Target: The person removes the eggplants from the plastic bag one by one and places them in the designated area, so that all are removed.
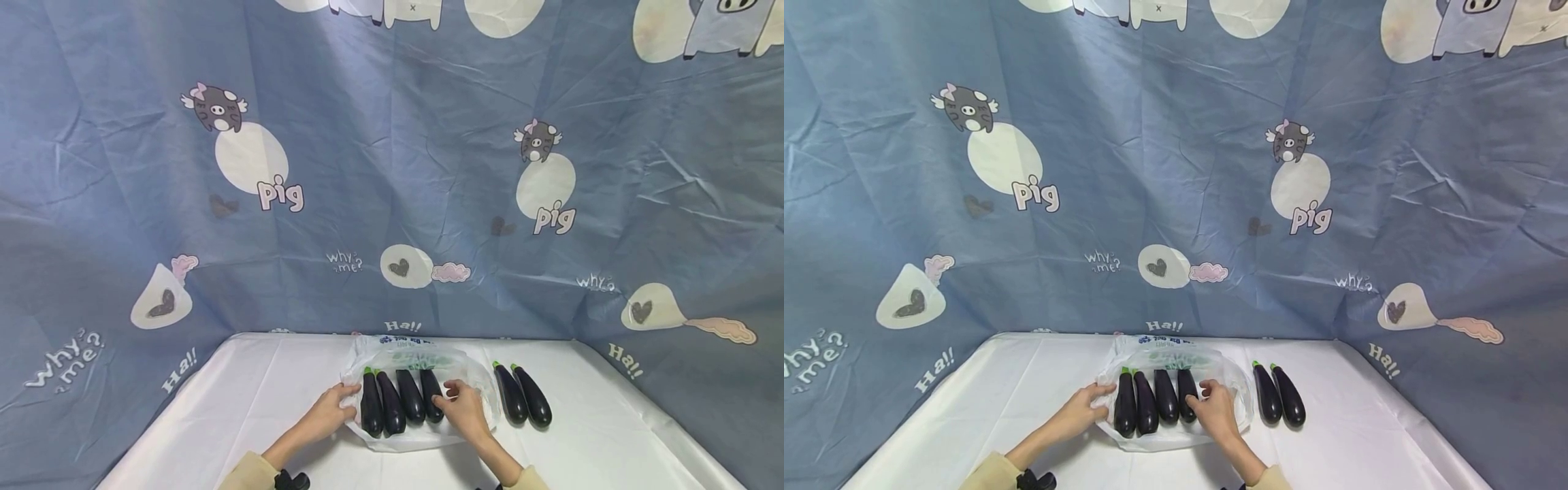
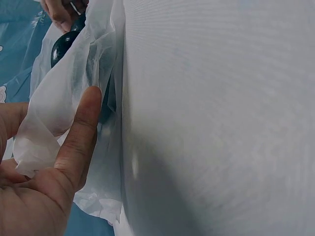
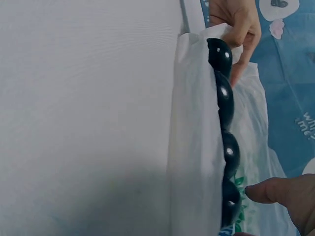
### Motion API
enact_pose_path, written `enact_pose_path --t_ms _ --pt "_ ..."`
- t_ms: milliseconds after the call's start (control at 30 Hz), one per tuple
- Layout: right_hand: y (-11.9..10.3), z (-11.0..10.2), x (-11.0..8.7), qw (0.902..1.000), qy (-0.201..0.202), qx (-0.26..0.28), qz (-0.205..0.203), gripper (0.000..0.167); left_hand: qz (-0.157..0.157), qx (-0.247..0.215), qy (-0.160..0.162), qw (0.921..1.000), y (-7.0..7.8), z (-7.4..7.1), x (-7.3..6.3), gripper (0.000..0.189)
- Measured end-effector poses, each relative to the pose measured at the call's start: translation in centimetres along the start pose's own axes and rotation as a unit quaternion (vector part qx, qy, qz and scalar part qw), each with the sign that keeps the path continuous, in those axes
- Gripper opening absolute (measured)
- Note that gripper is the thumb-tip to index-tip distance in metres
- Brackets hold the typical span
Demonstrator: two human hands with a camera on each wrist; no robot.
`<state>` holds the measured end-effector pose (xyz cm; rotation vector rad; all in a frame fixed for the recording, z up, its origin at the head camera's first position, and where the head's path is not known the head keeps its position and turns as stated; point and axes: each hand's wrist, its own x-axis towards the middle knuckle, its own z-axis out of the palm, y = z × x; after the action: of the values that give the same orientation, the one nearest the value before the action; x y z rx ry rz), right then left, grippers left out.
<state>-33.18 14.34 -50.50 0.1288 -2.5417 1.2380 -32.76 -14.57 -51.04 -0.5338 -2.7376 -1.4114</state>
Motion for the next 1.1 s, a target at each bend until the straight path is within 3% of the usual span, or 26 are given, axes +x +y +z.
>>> enact_pose_path --t_ms 1100 --pt "0.53 1.06 -0.19 0.9990 -0.008 -0.020 0.038 0.040 0.001 -0.005 -0.006 1.0000 0.03 0.07 0.01 0.059"
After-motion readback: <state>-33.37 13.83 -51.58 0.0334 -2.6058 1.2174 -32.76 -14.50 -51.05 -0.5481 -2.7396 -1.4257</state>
